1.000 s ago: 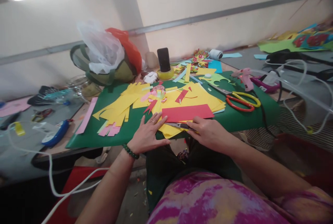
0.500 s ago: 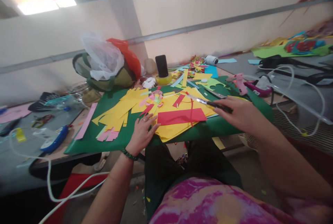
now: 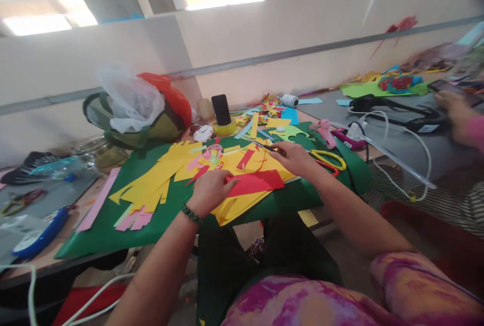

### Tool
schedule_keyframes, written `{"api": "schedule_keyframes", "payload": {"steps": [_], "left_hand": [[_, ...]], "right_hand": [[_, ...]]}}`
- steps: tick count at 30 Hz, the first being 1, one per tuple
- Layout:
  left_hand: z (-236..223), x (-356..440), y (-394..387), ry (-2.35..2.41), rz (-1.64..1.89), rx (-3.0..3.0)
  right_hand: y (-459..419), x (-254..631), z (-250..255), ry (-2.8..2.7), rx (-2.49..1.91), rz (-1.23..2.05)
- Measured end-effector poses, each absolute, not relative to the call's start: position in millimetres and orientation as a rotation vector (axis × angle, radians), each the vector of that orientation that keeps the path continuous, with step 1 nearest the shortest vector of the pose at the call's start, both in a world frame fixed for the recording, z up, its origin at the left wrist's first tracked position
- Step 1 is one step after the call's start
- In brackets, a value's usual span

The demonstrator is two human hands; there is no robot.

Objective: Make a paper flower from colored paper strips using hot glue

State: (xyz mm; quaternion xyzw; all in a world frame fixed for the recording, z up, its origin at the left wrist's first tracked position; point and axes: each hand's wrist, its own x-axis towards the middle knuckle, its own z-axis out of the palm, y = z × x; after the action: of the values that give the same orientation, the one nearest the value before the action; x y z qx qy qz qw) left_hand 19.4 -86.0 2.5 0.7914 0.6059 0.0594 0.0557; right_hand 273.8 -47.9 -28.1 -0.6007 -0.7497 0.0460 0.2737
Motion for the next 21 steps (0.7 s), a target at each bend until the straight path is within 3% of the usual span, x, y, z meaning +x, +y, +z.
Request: {"api": "schedule_keyframes", "payload": {"steps": [5, 9, 15, 21], "left_hand": [[-5.9, 64.5, -52.7, 1.808, 0.178, 2.493], [-26.1, 84.8, -31.2, 1.668, 0.255, 2.508], [-38.8, 68.6, -14.1, 1.478, 0.398, 2.518], [-29.7, 34.9, 10.2, 1.272, 0.907, 2.398]], "right_hand": [[-32.0, 283.8, -22.7, -1.815, -2.035, -0.05], [-27.5, 281.9, -28.5, -1.988, -2.294, -0.015], [-29.5, 260.3, -22.0, -2.305, -1.964, -0.126], [10.0, 229.0, 13.2, -2.603, -1.636, 0.002]]}}
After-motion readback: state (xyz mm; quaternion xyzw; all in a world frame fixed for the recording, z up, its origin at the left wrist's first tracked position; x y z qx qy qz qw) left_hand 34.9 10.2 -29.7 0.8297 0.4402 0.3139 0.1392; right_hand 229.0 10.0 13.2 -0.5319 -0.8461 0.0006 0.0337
